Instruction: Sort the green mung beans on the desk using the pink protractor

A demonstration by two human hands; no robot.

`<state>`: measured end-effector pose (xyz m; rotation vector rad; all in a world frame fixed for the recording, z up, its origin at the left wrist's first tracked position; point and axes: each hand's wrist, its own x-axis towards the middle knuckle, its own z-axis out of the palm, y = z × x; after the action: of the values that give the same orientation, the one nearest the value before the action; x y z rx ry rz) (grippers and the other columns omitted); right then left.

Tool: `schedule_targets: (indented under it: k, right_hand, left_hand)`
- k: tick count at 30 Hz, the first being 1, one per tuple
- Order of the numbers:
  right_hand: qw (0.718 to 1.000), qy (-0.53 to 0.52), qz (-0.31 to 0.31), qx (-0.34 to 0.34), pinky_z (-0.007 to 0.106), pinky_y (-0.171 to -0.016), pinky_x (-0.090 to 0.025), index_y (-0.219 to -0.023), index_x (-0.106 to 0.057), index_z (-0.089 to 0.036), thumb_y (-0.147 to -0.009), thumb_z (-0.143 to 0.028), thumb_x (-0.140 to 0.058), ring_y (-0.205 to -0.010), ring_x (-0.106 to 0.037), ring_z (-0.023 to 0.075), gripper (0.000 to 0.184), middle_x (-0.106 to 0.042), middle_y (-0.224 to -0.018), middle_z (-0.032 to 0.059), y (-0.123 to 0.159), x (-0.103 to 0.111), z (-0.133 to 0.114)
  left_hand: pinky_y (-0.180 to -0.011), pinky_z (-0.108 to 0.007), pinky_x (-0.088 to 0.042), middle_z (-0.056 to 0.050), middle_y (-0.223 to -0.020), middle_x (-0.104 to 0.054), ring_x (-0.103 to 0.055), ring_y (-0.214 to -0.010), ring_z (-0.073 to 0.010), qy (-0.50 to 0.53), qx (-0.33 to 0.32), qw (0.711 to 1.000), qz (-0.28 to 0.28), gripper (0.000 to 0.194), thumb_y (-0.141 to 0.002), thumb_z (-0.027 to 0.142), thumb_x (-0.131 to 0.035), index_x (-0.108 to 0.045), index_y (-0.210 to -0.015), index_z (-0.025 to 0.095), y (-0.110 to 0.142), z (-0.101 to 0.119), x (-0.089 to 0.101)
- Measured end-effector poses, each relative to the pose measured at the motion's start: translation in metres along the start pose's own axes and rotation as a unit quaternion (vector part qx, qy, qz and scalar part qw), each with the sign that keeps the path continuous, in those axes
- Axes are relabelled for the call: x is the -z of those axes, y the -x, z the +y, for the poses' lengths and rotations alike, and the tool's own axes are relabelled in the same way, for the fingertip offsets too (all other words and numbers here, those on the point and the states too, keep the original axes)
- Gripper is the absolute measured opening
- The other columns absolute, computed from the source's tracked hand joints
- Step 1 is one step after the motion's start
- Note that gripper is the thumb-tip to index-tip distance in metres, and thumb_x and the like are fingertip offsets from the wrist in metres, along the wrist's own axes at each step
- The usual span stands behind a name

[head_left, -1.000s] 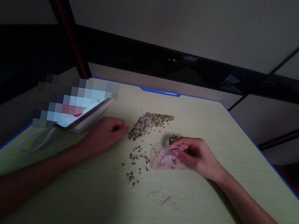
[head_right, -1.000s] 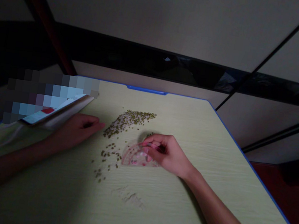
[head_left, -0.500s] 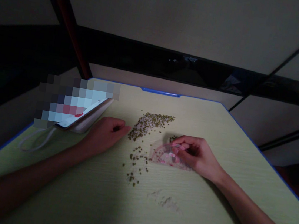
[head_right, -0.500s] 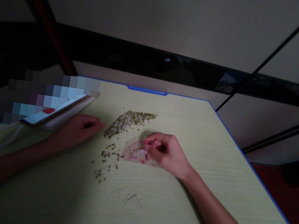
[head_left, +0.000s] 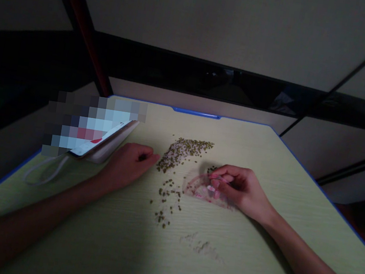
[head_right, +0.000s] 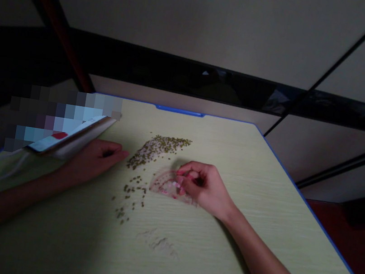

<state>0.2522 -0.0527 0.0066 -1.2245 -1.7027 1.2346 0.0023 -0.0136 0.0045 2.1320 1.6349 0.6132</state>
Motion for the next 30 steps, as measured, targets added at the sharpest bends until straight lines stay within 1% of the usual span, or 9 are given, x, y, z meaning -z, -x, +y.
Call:
schedule_targets:
  k: [3,7,9,13,16,21,26,30]
  right_hand:
    - [1.0,-0.001,0.01,-0.004,0.018,-0.04,-0.03,-0.079,-0.058,-0.009,-0.071,-0.026,-0.058,-0.043,-0.042,0.006,0.018,-0.059,-0.053,0.0022,0.001,0.001,0.0]
    - [1.0,0.007,-0.004,0.0,0.019,-0.04,-0.03,-0.078,-0.057,-0.009,-0.071,-0.026,-0.057,-0.042,-0.042,0.0064,0.018,-0.06,-0.052,0.0024,0.001,0.0,0.0]
    - [1.0,0.014,0.001,0.0,0.02,-0.04,-0.03,-0.078,-0.057,-0.01,-0.071,-0.026,-0.056,-0.042,-0.042,0.0069,0.018,-0.06,-0.053,0.0029,0.0,-0.001,0.0]
    - [1.0,0.013,0.023,-0.001,0.023,-0.044,-0.033,-0.078,-0.056,-0.01,-0.071,-0.025,-0.054,-0.046,-0.048,0.0095,0.017,-0.059,-0.053,0.0033,-0.002,0.0,0.0]
    - [1.0,0.009,0.027,0.001,0.024,-0.045,-0.034,-0.079,-0.056,-0.01,-0.071,-0.024,-0.053,-0.047,-0.05,0.0105,0.016,-0.059,-0.053,0.0031,-0.003,-0.002,0.0]
    - [1.0,0.01,0.018,-0.001,0.023,-0.044,-0.033,-0.079,-0.056,-0.01,-0.07,-0.024,-0.053,-0.044,-0.046,0.0086,0.016,-0.059,-0.053,0.0027,-0.005,-0.007,0.001]
    - [1.0,0.01,0.019,-0.008,0.02,-0.041,-0.031,-0.079,-0.056,-0.01,-0.07,-0.024,-0.054,-0.041,-0.041,0.0062,0.016,-0.059,-0.052,0.0022,-0.005,-0.011,-0.001]
    - [1.0,0.007,0.022,-0.007,0.019,-0.04,-0.032,-0.078,-0.056,-0.01,-0.07,-0.022,-0.054,-0.041,-0.042,0.0056,0.015,-0.059,-0.053,0.0021,-0.006,-0.013,-0.003]
  left_hand:
    - [-0.046,-0.023,-0.022,0.005,-0.047,-0.027,-0.031,-0.047,-0.0088,-0.003,-0.001,1.0,0.002,0.036,-0.075,0.039,-0.039,-0.028,-0.047,0.019,0.0,-0.001,-0.001]
    - [-0.046,-0.023,-0.022,0.005,-0.047,-0.028,-0.032,-0.047,-0.0089,-0.004,-0.004,1.0,0.002,0.036,-0.075,0.039,-0.039,-0.028,-0.047,0.019,0.0,-0.001,-0.001]
    - [-0.046,-0.023,-0.022,0.005,-0.047,-0.028,-0.032,-0.047,-0.0088,-0.002,-0.005,1.0,0.003,0.036,-0.075,0.039,-0.039,-0.028,-0.047,0.019,0.0,-0.001,-0.001]
    - [-0.046,-0.022,-0.022,0.005,-0.047,-0.027,-0.031,-0.047,-0.0085,0.001,-0.004,1.0,0.004,0.035,-0.075,0.038,-0.039,-0.028,-0.047,0.019,0.001,-0.001,-0.001]
    - [-0.046,-0.022,-0.022,0.005,-0.047,-0.027,-0.03,-0.047,-0.0082,0.001,-0.002,1.0,0.005,0.036,-0.075,0.039,-0.039,-0.028,-0.047,0.019,0.0,-0.002,-0.002]
    - [-0.046,-0.023,-0.022,0.005,-0.046,-0.028,-0.031,-0.047,-0.0086,0.001,-0.011,1.0,0.007,0.036,-0.074,0.039,-0.039,-0.029,-0.046,0.019,0.0,-0.002,-0.002]
    - [-0.046,-0.023,-0.021,0.005,-0.046,-0.027,-0.03,-0.047,-0.0088,-0.001,-0.003,1.0,0.009,0.036,-0.073,0.038,-0.04,-0.027,-0.046,0.019,0.0,0.001,0.0]
    - [-0.046,-0.023,-0.022,0.005,-0.046,-0.027,-0.031,-0.047,-0.0087,-0.003,-0.008,1.0,0.007,0.036,-0.074,0.039,-0.039,-0.028,-0.046,0.019,0.001,0.0,-0.001]
